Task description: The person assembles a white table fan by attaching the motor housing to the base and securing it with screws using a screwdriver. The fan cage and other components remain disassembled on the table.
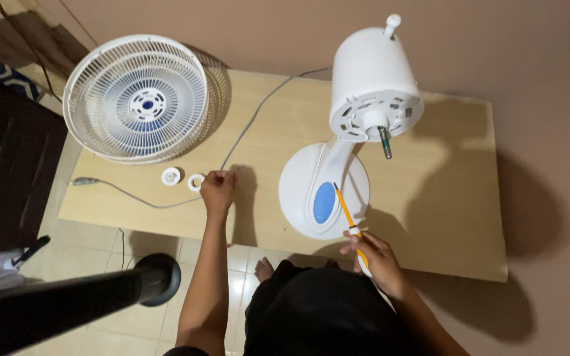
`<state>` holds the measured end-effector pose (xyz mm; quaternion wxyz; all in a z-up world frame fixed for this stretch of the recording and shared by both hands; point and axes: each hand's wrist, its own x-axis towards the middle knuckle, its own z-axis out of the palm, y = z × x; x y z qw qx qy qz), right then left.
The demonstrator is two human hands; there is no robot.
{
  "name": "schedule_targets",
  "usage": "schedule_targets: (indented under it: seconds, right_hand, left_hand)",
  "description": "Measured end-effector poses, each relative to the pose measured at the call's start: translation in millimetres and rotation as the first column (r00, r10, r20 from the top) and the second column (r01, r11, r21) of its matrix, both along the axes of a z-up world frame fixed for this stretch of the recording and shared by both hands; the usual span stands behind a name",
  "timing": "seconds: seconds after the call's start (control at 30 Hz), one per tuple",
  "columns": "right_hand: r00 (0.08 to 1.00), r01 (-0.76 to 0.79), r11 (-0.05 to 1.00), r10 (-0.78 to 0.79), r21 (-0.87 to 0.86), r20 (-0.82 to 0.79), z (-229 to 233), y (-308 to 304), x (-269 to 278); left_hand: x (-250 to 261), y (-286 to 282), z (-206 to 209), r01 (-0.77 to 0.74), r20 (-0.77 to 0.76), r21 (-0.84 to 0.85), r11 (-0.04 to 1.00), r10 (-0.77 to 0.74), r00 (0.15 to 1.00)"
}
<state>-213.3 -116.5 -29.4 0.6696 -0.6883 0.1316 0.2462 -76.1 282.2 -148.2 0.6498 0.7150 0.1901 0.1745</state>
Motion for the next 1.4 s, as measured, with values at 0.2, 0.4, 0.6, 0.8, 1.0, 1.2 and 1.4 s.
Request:
schedule_targets:
  seconds: [0.2, 0.4, 0.6, 0.8, 1.0, 1.2, 1.4]
  right_hand:
    - [0.968, -0.219, 0.976, 0.215, 0.012, 0.130, 27.9, 15.9, -4.5]
    - [0.926, -0.266, 0.963, 0.243, 0.040, 0.290, 52.5, 21.2, -6.6]
    - [0.928, -0.232, 0.971, 0.202, 0.062, 0.312, 57.8, 17.3, -16.5]
    - [0.918, -0.174, 0.984, 0.175, -0.035, 0.356, 63.2, 13.8, -26.4]
    - [0.916, -0.122, 0.990, 0.140, -0.072, 0.375, 65.4, 11.9, -33.0]
    - [0.949, -0.065, 0.998, 0.068, -0.021, 0.307, 68.7, 15.6, -42.9]
    - [0.970, -0.081, 0.996, 0.069, 0.043, 0.234, 84.4, 14.8, -44.8]
  left_hand:
    - [-50.4, -76.8, 110.8, 0.427, 0.122, -0.487, 0.762, -0.425, 0.897]
    - [-63.1, -120.6, 186.1, 0.542, 0.254, -0.707, 0.455, -0.552, 0.794]
    - [-69.5, -135.1, 188.9, 0.509, 0.260, -0.794, 0.333, -0.570, 0.779]
    - [-73.2, -145.6, 192.3, 0.492, 0.263, -0.812, 0.313, -0.555, 0.789]
    - [-73.5, -154.6, 195.6, 0.545, 0.257, -0.720, 0.430, -0.564, 0.785]
    - [-75.6, -165.1, 200.3, 0.559, 0.253, -0.647, 0.519, -0.545, 0.799]
    - [-70.9, -169.8, 204.7, 0.604, 0.304, -0.665, 0.439, -0.580, 0.756]
